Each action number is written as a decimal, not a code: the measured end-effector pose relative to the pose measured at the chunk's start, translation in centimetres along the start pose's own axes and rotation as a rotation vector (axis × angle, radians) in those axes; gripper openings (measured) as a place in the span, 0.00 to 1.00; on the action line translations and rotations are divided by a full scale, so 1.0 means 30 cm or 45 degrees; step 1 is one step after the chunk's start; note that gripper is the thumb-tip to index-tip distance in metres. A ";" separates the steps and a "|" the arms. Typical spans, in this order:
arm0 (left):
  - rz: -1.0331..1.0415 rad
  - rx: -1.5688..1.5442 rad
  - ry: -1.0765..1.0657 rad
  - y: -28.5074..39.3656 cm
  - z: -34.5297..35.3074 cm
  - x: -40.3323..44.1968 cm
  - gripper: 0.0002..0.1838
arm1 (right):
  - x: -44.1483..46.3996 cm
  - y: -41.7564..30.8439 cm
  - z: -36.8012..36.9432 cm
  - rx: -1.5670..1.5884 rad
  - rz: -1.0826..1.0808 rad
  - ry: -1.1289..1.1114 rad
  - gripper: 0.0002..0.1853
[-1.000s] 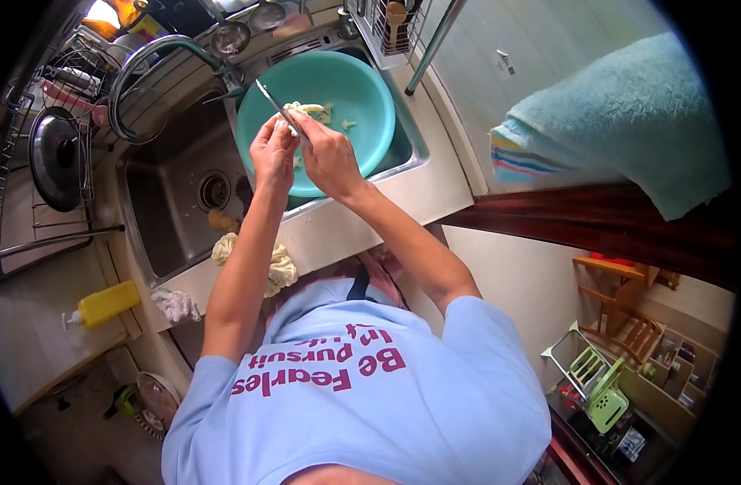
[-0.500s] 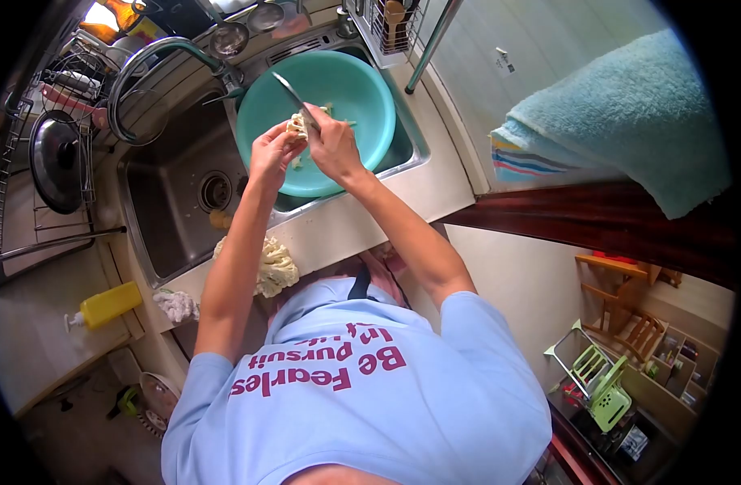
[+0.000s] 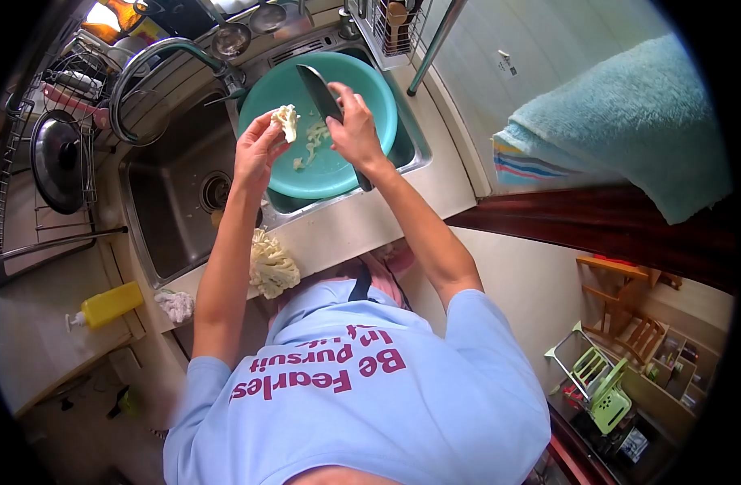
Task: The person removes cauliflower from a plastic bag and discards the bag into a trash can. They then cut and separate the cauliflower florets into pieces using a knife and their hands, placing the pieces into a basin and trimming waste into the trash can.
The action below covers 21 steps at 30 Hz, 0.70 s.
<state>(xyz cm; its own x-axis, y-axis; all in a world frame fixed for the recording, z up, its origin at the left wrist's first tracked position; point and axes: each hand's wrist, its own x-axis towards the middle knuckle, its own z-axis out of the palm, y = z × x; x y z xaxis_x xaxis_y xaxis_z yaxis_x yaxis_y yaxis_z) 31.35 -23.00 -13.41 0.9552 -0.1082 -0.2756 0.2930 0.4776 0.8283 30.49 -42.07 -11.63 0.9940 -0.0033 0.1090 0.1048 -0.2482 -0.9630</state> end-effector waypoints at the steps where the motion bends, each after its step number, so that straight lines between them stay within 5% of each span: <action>1: 0.094 0.149 -0.045 0.004 -0.001 0.000 0.14 | 0.000 -0.014 -0.009 0.016 0.060 0.037 0.25; 4: 0.258 0.365 -0.116 0.026 0.019 -0.003 0.14 | -0.015 -0.062 -0.042 0.139 -0.070 -0.104 0.33; 6: 0.325 0.433 -0.140 0.029 0.031 -0.005 0.13 | -0.008 -0.029 -0.035 0.207 -0.098 -0.102 0.28; 9: 0.423 0.589 -0.155 0.015 0.057 0.006 0.14 | -0.005 -0.027 -0.011 0.171 0.239 -0.205 0.14; 12: 0.509 0.766 -0.185 -0.005 0.095 0.002 0.14 | 0.008 -0.003 0.035 0.146 0.271 -0.185 0.15; 21: 1.044 1.118 0.218 -0.047 0.171 -0.068 0.11 | 0.068 0.096 0.111 0.305 0.331 -0.012 0.13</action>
<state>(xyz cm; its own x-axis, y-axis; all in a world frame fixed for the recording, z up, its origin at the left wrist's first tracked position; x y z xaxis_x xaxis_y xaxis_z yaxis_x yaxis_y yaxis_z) 29.20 -27.93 -11.52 0.8718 0.0978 0.4800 -0.4040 -0.4106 0.8174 32.93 -39.58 -14.98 0.9885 -0.0271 -0.1489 -0.1491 -0.0061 -0.9888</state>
